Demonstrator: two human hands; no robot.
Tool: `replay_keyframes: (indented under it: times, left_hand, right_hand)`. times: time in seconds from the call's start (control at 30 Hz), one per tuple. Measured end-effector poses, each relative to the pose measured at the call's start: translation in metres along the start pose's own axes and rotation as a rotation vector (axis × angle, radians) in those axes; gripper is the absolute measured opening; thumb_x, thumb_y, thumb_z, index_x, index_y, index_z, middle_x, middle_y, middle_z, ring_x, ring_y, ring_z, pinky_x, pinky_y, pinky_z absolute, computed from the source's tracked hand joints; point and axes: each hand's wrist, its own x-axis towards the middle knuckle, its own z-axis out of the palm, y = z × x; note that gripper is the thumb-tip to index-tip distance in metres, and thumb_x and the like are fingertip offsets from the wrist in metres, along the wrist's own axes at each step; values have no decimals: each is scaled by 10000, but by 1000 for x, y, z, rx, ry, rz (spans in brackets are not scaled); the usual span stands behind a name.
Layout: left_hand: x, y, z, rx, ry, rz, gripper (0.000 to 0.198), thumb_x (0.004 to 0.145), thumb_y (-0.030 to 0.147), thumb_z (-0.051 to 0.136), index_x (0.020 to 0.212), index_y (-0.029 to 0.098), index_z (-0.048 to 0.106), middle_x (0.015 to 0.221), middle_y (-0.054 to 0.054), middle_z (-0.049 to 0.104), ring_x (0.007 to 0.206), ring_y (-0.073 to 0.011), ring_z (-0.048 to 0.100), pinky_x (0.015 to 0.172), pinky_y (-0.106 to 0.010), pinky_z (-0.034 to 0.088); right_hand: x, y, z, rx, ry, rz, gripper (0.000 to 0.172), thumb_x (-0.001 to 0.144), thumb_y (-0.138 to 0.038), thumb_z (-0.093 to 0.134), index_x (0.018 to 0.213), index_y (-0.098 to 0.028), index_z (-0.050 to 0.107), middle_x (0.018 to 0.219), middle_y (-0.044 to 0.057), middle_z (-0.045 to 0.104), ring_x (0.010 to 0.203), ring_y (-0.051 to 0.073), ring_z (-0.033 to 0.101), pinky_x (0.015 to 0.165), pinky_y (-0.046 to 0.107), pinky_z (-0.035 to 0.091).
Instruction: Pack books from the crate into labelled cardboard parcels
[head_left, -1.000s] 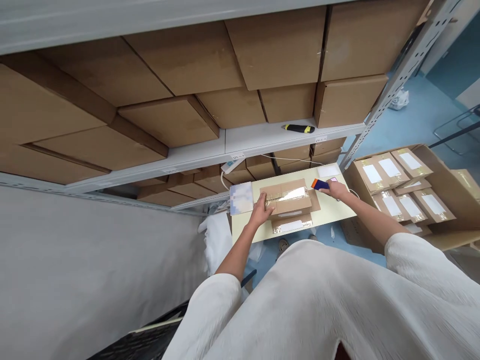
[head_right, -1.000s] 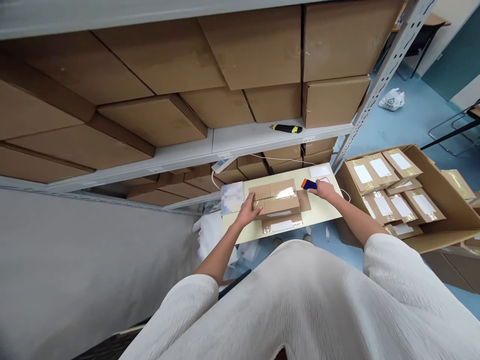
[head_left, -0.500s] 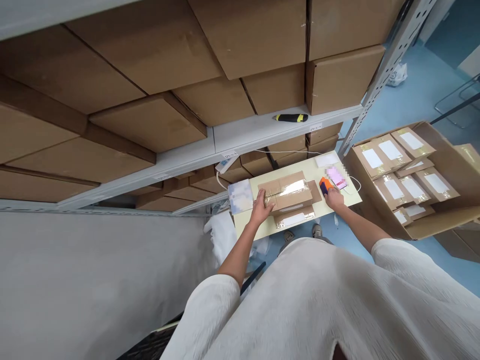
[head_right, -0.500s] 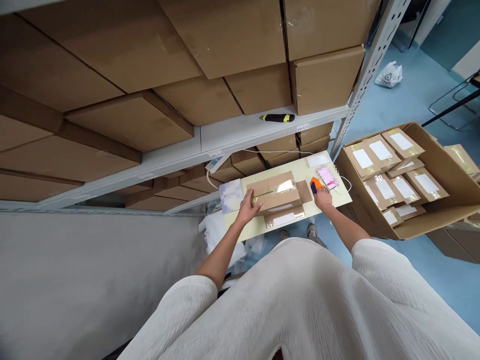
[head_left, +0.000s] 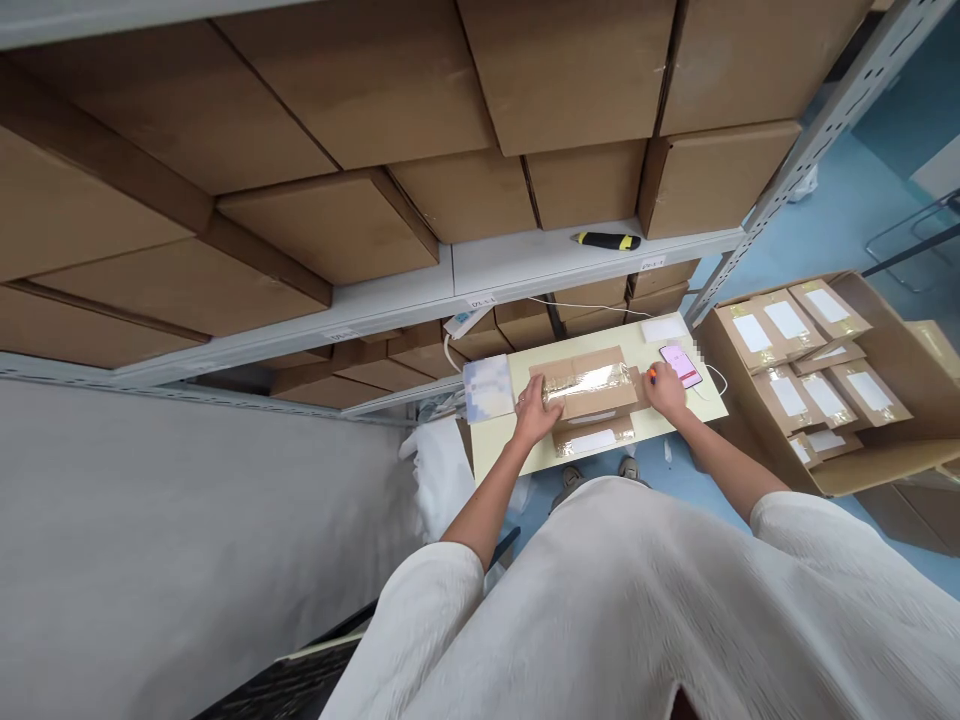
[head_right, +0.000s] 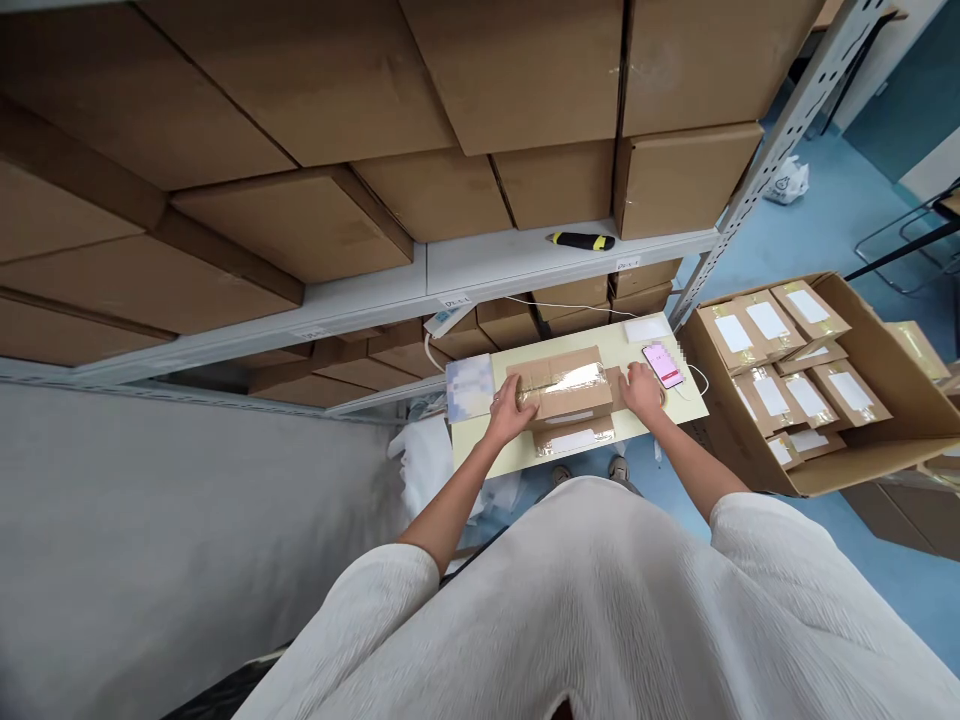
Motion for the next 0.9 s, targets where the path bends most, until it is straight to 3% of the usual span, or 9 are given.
replay_keyframes:
  times: [0.17, 0.27, 0.4, 0.5, 0.6, 0.73, 0.9]
  left_hand:
    - [14, 17, 4, -17, 154, -95, 863, 986, 525, 692, 1698, 171, 356, 1681, -238, 453, 1536, -441, 478, 1265, -569, 419]
    - [26, 20, 7, -36, 226, -172, 864, 957, 528, 759, 1653, 163, 401, 1618, -258, 474, 1485, -458, 509, 1215, -575, 446]
    - [36, 5, 8, -166, 242, -202, 722, 1000, 449, 738, 1606, 164, 469, 1526, -235, 562, 1416, -398, 577, 1170, -509, 480]
    - [39, -14, 6, -325, 217, -193, 626, 1011, 433, 738, 1560, 201, 549, 1424, -176, 648, 1251, -312, 676, 1097, -429, 528]
    - [38, -27, 2, -424, 179, -157, 568, 1024, 450, 721, 1520, 192, 622, 1365, -156, 706, 1084, -256, 726, 1034, -391, 562]
    - [33, -25, -1, -466, 147, -158, 581, 1064, 502, 643, 1547, 180, 639, 1411, -178, 745, 1166, -294, 748, 1084, -427, 564]
    - [28, 0, -13, -457, 221, -188, 553, 1103, 493, 528, 1559, 204, 649, 1453, -174, 752, 1358, -368, 691, 1186, -512, 521]
  right_hand:
    - [15, -74, 0, 156, 147, -78, 835, 992, -698, 628, 1634, -216, 398, 1534, 242, 532, 1328, 438, 533, 1083, 514, 464]
    - [26, -90, 11, 214, 189, -16, 941, 936, -714, 714, 1657, -214, 372, 1537, 239, 515, 1356, 450, 522, 1112, 560, 439]
    - [43, -68, 17, 361, 139, 15, 938, 915, -683, 753, 1641, -170, 451, 1503, 241, 572, 1308, 412, 611, 1072, 498, 508]
    - [49, -45, 16, 434, 84, 50, 756, 919, -665, 752, 1476, -163, 659, 1256, 176, 747, 1123, 348, 718, 982, 426, 559]
    - [47, -33, 15, 484, 81, -3, 540, 942, -629, 723, 1256, -196, 796, 1055, 126, 816, 1015, 315, 753, 937, 392, 572]
    - [39, -30, 13, 518, 100, -81, 440, 1015, -544, 587, 1187, -221, 830, 1145, 126, 844, 1105, 313, 761, 992, 396, 566]
    - [33, -34, -3, 500, 157, -65, 476, 1062, -501, 478, 1214, -226, 836, 1159, 140, 849, 1101, 338, 768, 1003, 426, 561]
